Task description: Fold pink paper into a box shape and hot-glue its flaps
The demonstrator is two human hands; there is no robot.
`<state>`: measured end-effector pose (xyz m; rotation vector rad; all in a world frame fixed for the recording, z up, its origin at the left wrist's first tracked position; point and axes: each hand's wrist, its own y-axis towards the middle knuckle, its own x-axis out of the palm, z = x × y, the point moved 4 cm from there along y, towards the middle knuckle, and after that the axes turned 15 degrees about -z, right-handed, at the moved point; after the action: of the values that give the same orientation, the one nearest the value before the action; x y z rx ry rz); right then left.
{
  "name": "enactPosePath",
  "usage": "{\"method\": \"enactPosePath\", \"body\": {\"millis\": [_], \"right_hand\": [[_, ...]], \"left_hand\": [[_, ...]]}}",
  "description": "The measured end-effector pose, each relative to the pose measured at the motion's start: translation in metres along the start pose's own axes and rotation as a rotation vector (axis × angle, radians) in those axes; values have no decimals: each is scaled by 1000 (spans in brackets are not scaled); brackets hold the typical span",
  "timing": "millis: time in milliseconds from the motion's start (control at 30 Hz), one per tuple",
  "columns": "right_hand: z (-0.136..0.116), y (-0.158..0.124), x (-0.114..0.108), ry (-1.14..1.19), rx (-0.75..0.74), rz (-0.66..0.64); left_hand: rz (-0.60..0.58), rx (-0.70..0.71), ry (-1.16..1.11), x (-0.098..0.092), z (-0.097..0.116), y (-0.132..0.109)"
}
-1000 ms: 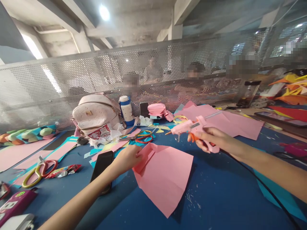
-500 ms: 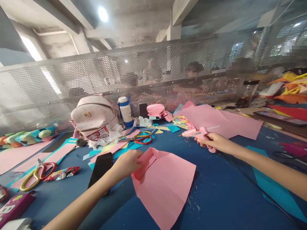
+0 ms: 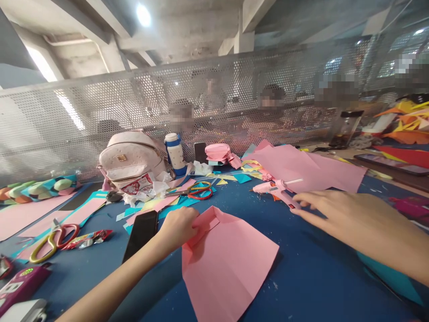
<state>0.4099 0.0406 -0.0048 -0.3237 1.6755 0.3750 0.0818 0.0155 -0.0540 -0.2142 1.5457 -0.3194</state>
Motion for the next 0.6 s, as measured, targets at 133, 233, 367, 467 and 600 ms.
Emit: {"method": "enactPosePath", "body": {"millis": [133,233,367,467,600], "right_hand": [[-75,-3,-13,-8,-348,-114],[-123,21,-5,-57,-507,-150],[-163,68,27,-245,-534,-308],[-180,92,44,-308,-504,-398],[-187,99,54,-317,-498,-400]], "left_hand": [[7,18,34,2,7,-1],[21,40,57,4,14,-2],[29,45,73,8,21,-2],[32,40,84,11,21,0],[22,31,103,11,16,2]]}}
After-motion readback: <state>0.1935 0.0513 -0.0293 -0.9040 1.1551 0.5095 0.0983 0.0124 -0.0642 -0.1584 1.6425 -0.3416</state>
